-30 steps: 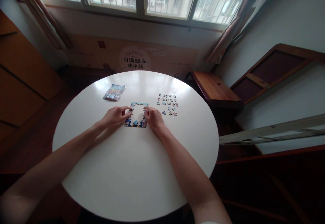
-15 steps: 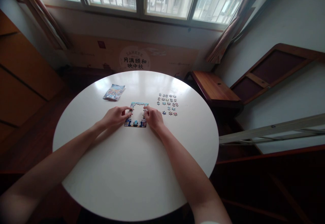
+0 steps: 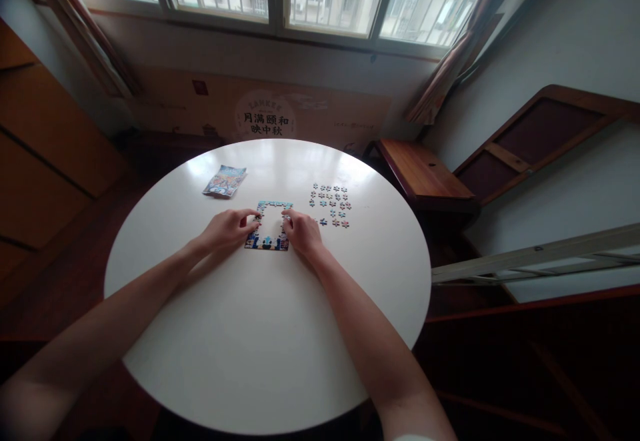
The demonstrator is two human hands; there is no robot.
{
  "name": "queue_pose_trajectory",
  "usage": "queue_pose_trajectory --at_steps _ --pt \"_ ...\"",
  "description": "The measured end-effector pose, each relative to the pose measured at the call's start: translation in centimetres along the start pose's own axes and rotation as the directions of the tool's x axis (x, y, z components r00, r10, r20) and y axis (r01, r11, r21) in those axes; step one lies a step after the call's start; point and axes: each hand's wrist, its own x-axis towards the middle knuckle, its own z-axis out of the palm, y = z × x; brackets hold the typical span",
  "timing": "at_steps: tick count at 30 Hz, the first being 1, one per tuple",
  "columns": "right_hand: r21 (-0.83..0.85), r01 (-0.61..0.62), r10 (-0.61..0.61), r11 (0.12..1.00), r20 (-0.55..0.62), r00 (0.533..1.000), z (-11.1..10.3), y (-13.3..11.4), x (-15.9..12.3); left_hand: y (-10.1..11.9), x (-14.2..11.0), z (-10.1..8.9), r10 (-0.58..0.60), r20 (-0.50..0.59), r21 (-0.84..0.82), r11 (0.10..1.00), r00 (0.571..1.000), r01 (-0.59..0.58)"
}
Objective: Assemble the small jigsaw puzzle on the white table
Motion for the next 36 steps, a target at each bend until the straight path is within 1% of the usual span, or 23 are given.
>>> queue_pose_trajectory --at_steps 10,17,31,36 --pt "-0.009 0.021 -0.021 1.000 -0.007 1.000 0.14 0.17 0.00 0.13 -0.04 -0.11 0.001 0.005 0.007 1.000 1.000 -0.001" --pt "-0.013 0.005 -0.005 1.000 0.007 1.000 0.07 0.04 0.03 0.04 -0.06 -0.04 0.005 0.002 -0.003 1.000 1.000 -0.005" --pt "-0.017 0.002 -0.002 1.000 0.012 1.000 0.02 0.02 0.02 0.06 -0.01 -0.07 -0.004 0.016 0.006 1.000 1.000 0.003" --pt "-0.016 0.010 -0.010 1.000 0.007 1.000 0.06 0.09 0.05 -0.02 0.04 -0.01 0.010 0.009 0.006 1.000 1.000 -0.010"
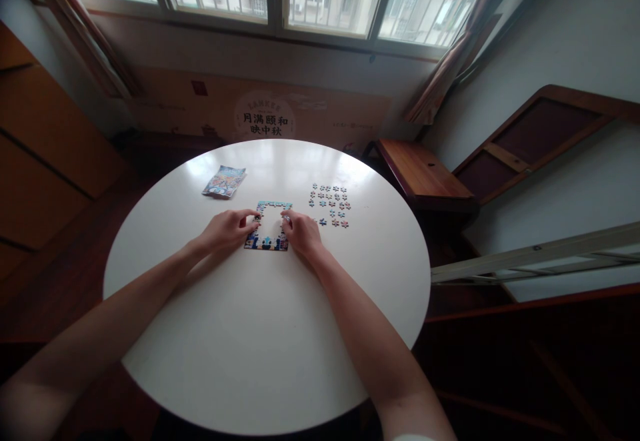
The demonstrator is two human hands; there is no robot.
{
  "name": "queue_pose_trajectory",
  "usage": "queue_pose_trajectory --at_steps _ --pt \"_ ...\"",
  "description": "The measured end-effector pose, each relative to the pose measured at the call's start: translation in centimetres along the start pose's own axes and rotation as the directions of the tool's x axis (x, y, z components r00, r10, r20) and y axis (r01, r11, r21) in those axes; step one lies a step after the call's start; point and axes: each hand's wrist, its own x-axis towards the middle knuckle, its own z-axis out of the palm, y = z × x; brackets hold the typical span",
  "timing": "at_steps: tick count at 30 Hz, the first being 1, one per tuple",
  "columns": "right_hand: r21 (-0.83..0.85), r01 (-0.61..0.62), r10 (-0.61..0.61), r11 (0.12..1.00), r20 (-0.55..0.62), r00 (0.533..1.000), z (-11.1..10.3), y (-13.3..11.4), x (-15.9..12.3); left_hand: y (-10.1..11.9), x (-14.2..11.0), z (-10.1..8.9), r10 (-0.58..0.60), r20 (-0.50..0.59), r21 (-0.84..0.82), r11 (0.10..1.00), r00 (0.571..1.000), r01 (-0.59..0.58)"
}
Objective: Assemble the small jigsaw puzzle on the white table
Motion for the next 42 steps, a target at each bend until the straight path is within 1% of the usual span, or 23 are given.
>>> queue_pose_trajectory --at_steps 26,35,42 --pt "-0.003 0.002 -0.002 1.000 -0.001 1.000 0.07 0.06 0.01 -0.08 -0.01 0.07 0.001 -0.006 -0.013 1.000 1.000 -0.001" --pt "-0.005 -0.023 0.023 1.000 0.015 1.000 -0.01 -0.05 -0.01 -0.10 -0.01 0.08 0.005 -0.005 -0.014 1.000 1.000 -0.005" --pt "-0.004 -0.010 0.010 1.000 0.014 1.000 -0.02 -0.01 0.03 -0.11 0.04 0.14 -0.005 -0.011 -0.012 1.000 1.000 0.005"
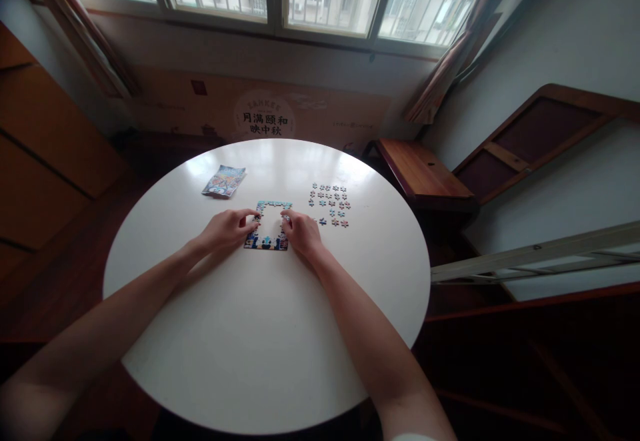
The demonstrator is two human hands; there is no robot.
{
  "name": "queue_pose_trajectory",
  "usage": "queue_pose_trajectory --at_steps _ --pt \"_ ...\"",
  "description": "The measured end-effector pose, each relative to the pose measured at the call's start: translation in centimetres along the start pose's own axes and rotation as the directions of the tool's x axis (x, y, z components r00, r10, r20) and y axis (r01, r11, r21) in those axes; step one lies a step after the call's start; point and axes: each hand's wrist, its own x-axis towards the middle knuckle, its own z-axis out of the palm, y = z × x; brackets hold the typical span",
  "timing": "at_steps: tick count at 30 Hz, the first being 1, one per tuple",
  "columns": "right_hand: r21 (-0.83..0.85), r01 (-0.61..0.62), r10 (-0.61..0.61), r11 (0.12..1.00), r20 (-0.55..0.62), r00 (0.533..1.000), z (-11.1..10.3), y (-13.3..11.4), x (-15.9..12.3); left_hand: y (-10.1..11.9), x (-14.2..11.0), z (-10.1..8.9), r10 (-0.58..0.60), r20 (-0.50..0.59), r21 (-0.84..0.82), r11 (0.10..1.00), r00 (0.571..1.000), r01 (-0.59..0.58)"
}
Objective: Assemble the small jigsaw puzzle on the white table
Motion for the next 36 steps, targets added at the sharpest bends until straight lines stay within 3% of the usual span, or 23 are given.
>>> queue_pose_trajectory --at_steps 36 --pt "-0.002 0.002 -0.002 1.000 -0.001 1.000 -0.07 -0.10 -0.07 0.10 -0.08 -0.10 0.005 0.009 0.006 1.000 1.000 -0.005"
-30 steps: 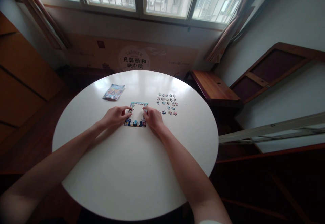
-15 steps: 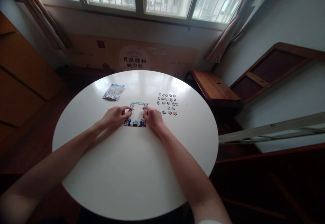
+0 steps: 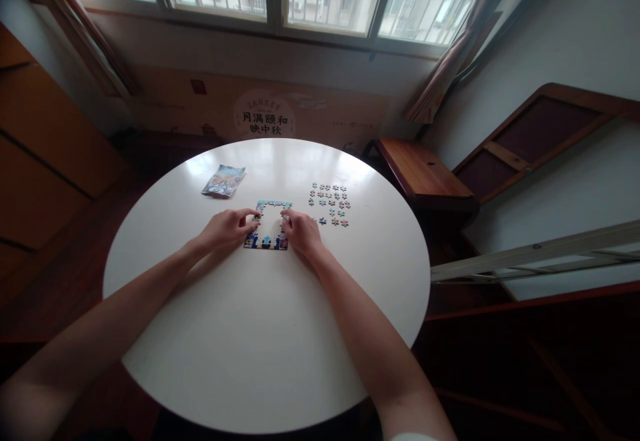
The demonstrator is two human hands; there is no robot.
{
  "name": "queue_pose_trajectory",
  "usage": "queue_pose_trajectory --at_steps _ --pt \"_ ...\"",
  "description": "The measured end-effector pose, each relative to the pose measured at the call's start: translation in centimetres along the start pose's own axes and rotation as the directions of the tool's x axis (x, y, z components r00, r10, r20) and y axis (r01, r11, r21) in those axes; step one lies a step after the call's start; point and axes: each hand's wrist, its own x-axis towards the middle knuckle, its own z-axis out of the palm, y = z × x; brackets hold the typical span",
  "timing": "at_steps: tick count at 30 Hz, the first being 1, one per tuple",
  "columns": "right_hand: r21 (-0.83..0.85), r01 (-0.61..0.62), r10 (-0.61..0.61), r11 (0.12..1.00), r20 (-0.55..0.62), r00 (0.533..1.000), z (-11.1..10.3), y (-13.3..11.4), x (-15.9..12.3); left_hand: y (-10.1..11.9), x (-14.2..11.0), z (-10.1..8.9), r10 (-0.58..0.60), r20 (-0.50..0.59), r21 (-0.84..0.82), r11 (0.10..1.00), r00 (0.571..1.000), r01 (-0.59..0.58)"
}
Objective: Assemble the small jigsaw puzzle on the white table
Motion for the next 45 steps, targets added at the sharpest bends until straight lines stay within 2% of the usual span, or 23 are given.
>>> queue_pose_trajectory --at_steps 7,13,45 --pt "0.011 -0.004 0.004 1.000 0.004 1.000 -0.07 -0.03 -0.02 0.04 0.06 0.07 0.009 -0.021 0.013 1.000 1.000 -0.009" --pt "0.008 -0.004 0.004 1.000 -0.006 1.000 0.12 0.09 0.02 -0.19 0.09 -0.20 0.009 0.014 -0.024 1.000 1.000 -0.009" --pt "0.011 -0.005 0.005 1.000 0.003 1.000 -0.09 -0.09 -0.04 -0.08 0.04 -0.02 0.011 0.000 0.062 0.998 1.000 -0.011"
